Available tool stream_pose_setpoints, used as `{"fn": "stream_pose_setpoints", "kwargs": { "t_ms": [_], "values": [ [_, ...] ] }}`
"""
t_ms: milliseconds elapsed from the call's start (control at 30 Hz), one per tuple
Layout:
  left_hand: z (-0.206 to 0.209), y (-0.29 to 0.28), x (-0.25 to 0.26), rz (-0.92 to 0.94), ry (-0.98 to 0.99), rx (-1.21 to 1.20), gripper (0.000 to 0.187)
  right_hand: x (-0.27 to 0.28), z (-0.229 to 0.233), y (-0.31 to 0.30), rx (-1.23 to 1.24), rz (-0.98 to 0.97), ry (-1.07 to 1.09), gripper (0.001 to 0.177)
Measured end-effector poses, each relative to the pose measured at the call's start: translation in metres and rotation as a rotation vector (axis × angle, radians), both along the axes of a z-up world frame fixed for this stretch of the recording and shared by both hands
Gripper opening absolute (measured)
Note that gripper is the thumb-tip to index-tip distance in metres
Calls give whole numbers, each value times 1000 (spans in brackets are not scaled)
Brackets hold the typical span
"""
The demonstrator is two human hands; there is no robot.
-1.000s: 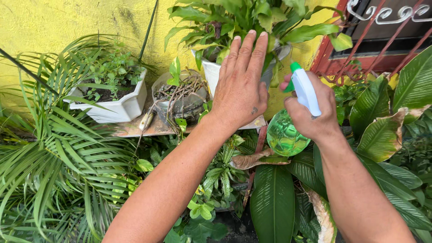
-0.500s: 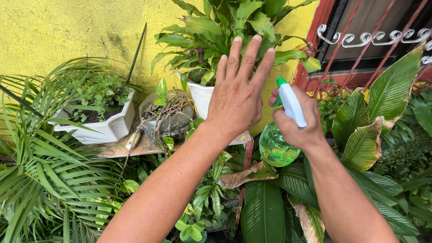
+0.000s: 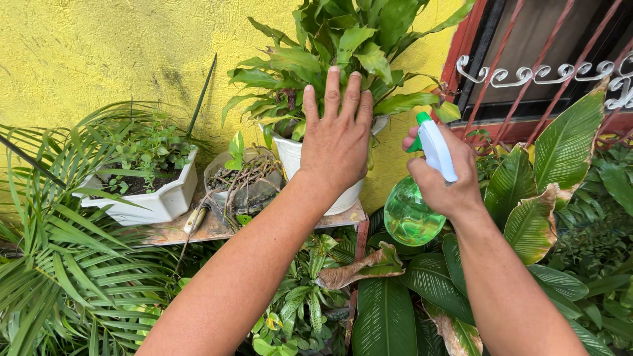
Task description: The person is watering various potted plants using a green spray bottle, moving between different plants and using their hand to move leaves aside.
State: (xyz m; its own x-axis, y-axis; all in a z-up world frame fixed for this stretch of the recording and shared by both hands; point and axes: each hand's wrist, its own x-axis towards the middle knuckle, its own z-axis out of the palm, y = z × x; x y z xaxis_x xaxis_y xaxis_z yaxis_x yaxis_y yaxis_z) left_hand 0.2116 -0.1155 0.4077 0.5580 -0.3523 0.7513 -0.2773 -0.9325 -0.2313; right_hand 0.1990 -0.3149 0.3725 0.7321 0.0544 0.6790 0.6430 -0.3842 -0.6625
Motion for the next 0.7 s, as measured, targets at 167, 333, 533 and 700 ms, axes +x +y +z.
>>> {"fn": "stream_pose_setpoints", "kwargs": {
  "t_ms": [167,333,533,700],
  "values": [
    [1,9,0,23,69,0,76,12,-7,0,25,-5,85,36],
    [1,16,-4,18,75,5,79,15,-11,5,-4,53,113,36],
    [-5,30,-24,79,191,-56,83,5,-1,25,-134,111,15,36],
    [-16,40,-37,90,249,-64,82,1,13,46,-149,146,23,39]
  ]
}}
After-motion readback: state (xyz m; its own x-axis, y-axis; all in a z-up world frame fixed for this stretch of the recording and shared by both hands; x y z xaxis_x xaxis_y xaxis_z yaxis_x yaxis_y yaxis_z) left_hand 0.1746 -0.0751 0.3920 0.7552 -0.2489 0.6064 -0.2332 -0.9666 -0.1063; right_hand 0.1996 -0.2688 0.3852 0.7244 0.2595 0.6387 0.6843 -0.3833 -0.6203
